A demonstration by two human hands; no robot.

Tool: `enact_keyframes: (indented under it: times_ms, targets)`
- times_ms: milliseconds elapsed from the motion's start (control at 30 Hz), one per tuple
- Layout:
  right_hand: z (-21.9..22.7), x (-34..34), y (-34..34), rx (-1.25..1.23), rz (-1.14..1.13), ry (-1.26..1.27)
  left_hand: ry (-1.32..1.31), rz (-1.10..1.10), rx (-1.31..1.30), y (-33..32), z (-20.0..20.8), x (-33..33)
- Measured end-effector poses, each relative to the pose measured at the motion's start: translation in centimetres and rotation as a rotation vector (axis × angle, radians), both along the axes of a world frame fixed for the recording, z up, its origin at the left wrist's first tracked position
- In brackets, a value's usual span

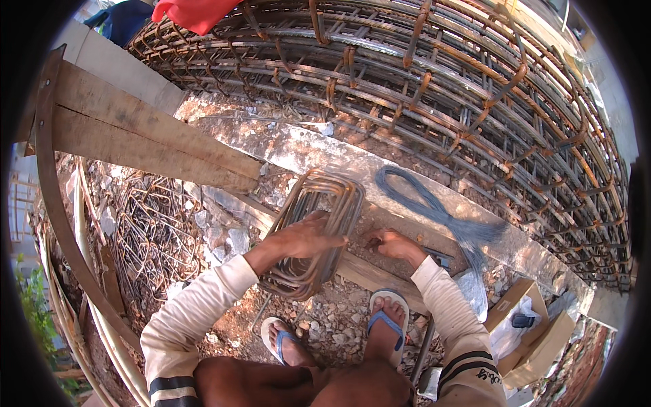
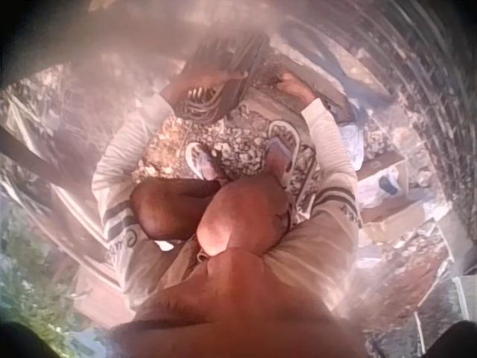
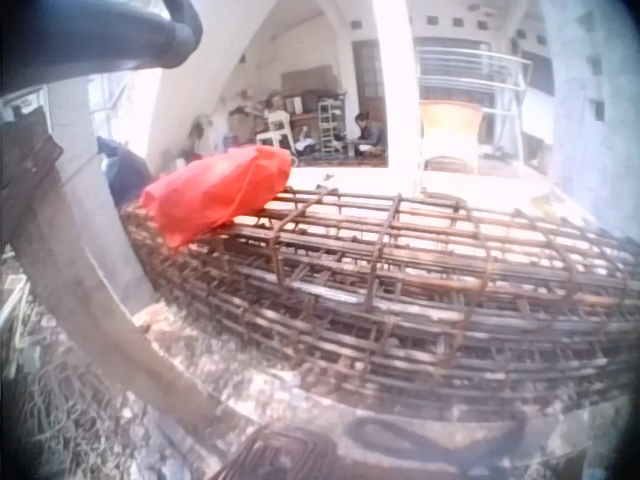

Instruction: The person assembles a rectangular rebar cage by hand, inserting vertical bars into pre-bent loops and securing them with wire ties. The person repeatedly picks up bars, aligns them, and twists wire to fasten the structure on a wooden plank at a construction site.

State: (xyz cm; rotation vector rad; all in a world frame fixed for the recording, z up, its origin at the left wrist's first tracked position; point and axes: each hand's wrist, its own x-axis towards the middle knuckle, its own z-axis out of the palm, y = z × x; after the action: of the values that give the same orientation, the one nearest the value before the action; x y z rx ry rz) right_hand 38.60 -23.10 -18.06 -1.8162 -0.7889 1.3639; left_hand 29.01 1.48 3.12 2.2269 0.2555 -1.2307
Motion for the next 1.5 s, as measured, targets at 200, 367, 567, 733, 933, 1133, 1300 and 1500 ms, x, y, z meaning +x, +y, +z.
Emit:
enact_keyframes:
  times_ms: [200,367,567,733,933,1133,1300,1500]
  targets:
    - [3.2,-0.8,-3.5,-0.143,-0.105,0.325,0.028,-0.005,0.008,0.0,0.4,0.1]
    - [4.8,-1.3,-6.6,-0.171,-0.170,-0.077,-0.011,0.019,-0.016,0.0,0.3,-0.2]
    - [3.6,-4.0,-4.6,-0.093,-0.118,-0.594,-0.175,0.006,0.085,-0.9,0.4,-0.2]
    - [3.7,-5.5,-0.3,-0.035,-0.095,-0.497,-0.352,0.014,0.213,-1.7,1.4,-1.3]
    - [7.4,-6.6,0.9,0.022,-0.120,-0.549,-0.740,0.059,0.148,-1.5,1.6,-3.2]
    - [11.5,-6.5,-0.8,0.043,-0.167,-0.663,-0.812,0.035,0.017,-0.8,1.8,-3.8]
    - [13.8,-6.1,0.6,0.185,-0.243,-0.582,-0.761,0.107,-0.038,-1.1,2.1,-3.4]
    - [14.2,-4.3,2.5,0.447,-0.261,0.138,-0.780,0.091,-0.109,-1.0,1.9,-3.4]
